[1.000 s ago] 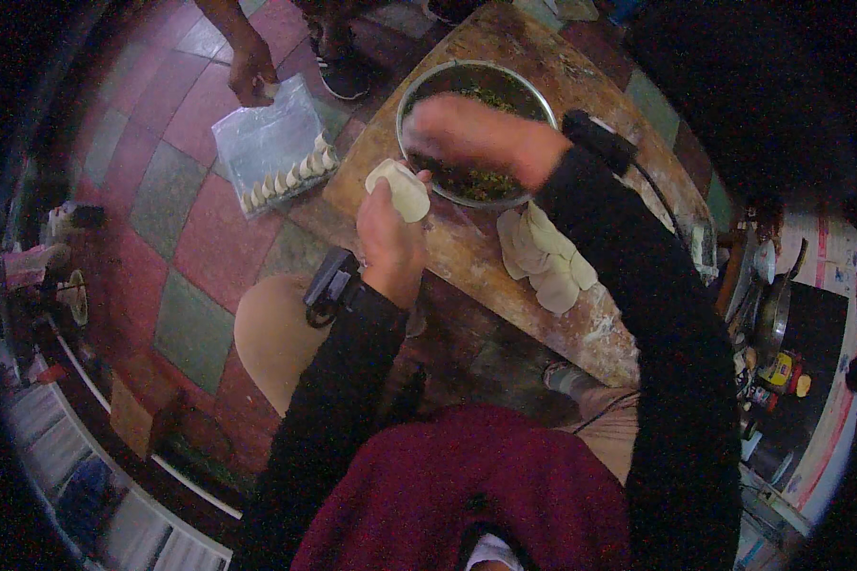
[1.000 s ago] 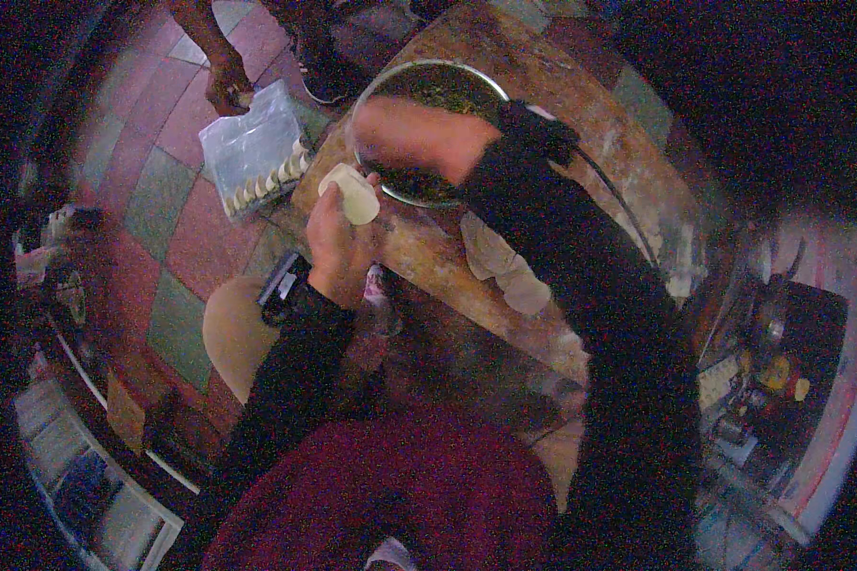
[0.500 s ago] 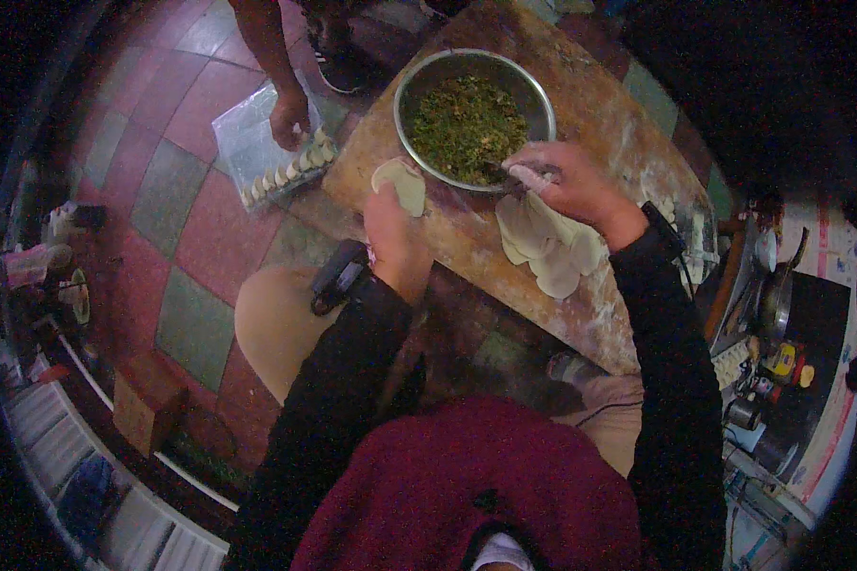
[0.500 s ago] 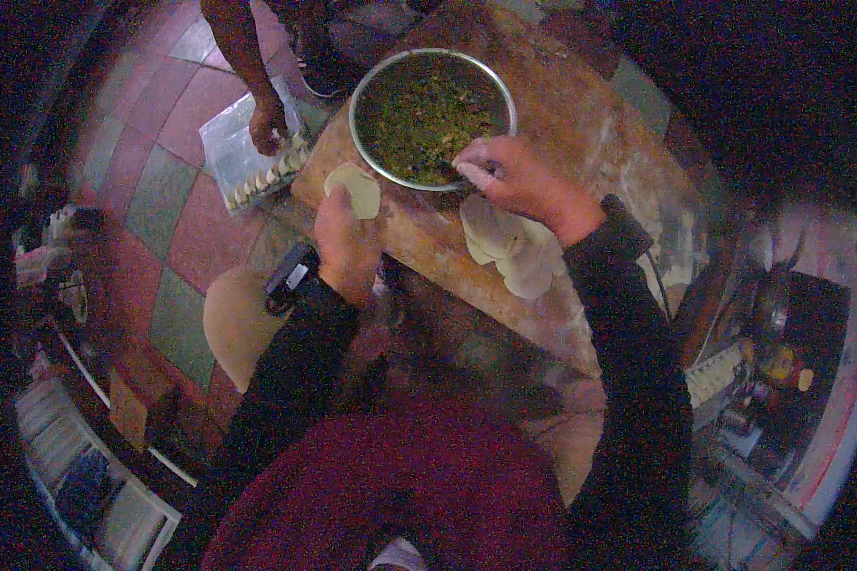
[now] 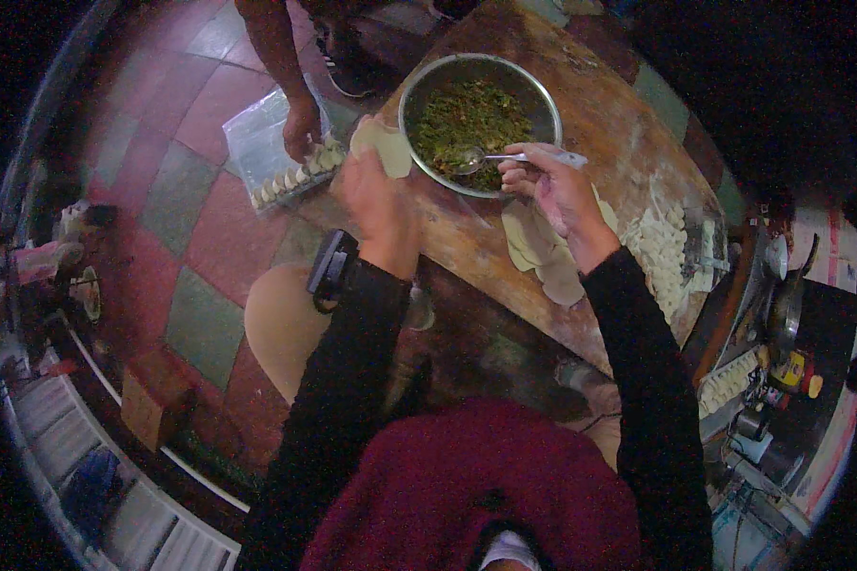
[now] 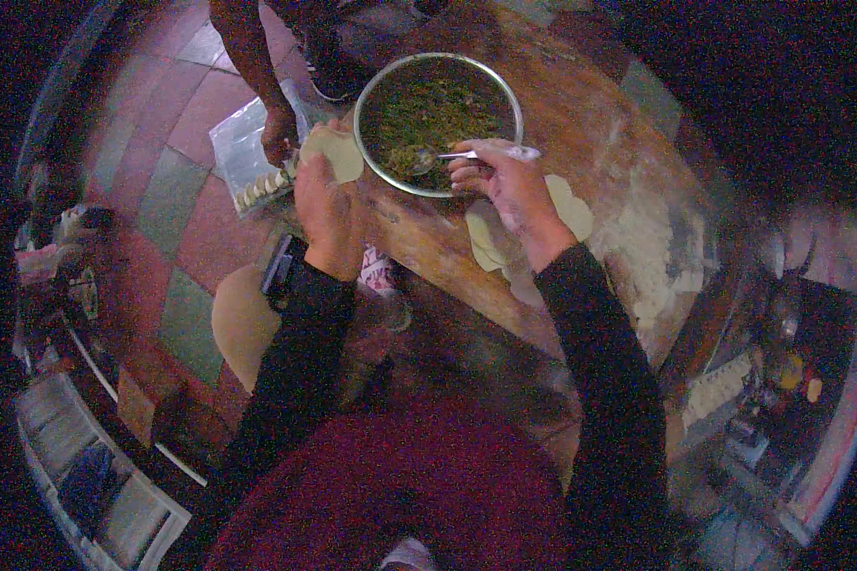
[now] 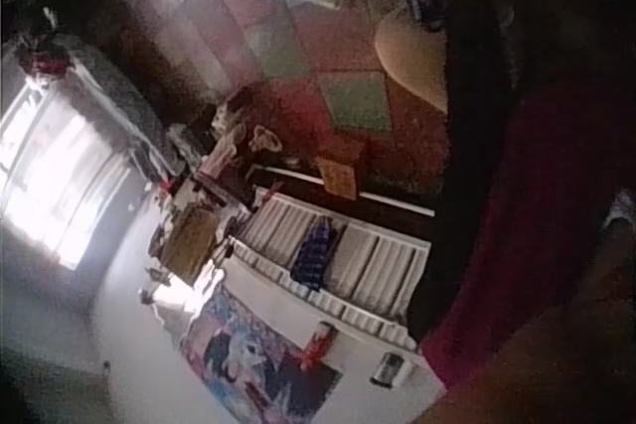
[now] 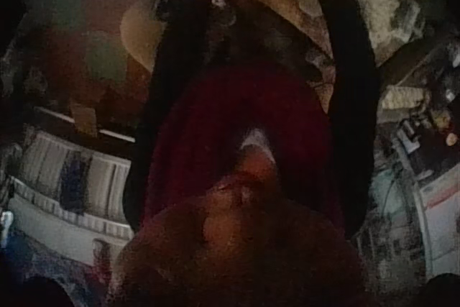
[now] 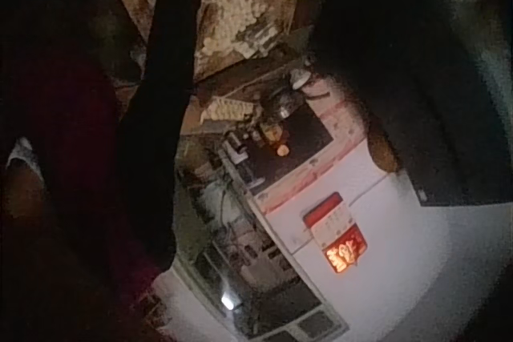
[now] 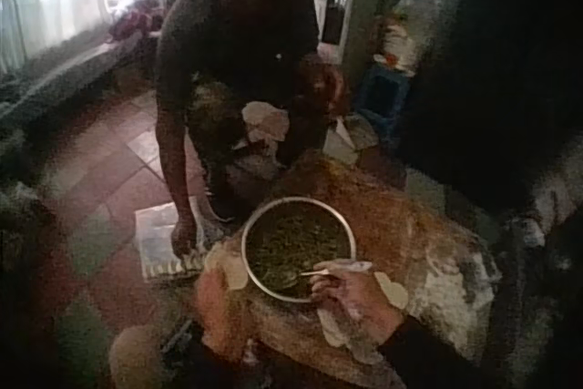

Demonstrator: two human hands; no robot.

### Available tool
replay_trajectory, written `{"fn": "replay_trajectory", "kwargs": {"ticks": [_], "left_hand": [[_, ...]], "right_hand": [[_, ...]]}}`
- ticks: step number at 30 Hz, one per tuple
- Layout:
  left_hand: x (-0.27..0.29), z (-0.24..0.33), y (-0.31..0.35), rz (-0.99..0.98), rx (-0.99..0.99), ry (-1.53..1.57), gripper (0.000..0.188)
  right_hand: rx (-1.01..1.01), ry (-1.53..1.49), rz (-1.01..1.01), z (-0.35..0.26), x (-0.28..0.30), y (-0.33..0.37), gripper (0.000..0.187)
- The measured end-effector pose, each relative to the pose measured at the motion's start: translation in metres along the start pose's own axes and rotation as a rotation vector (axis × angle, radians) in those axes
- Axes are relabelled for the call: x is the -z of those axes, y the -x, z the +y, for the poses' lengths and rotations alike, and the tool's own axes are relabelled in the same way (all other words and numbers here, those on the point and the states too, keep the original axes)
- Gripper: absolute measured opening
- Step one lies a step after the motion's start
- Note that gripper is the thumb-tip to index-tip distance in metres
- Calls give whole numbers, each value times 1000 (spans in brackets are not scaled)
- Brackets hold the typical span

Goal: The person flattens small dough pieces into round wrappers, scoops green filling onto each wrapper, folds and seals the edges to form dumplings, and places them in a tray. The process repeats continuously across the clip.

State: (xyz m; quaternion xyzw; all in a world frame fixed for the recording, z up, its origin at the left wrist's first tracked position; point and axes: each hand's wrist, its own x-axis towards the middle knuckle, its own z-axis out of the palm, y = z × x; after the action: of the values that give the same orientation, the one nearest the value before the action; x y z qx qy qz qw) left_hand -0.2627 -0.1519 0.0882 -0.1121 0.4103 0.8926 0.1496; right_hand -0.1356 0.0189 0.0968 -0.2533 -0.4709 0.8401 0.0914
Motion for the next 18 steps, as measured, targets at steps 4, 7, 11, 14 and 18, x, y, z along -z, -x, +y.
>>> {"fn": "replay_trajectory", "kwargs": {"ticks": [4,7,11,14,18], "left_hand": [[-3,-12,-10,-233,-25,-155,37],[-5,-26,-5,-264,139,-15,37],[-10,-32,0,-216,383,228,35],[-15,-31,1,-184,402,233,37],[-19,-25,1,-125,498,365,40]], "right_hand": [[125,-34,60,-16,-10,15,29],[284,136,39,-25,-24,30,27],[741,921,-76,-7,-41,44,25],[1055,1502,-308,7,-45,47,32],[973,1291,-184,5,-40,52,27]]}}
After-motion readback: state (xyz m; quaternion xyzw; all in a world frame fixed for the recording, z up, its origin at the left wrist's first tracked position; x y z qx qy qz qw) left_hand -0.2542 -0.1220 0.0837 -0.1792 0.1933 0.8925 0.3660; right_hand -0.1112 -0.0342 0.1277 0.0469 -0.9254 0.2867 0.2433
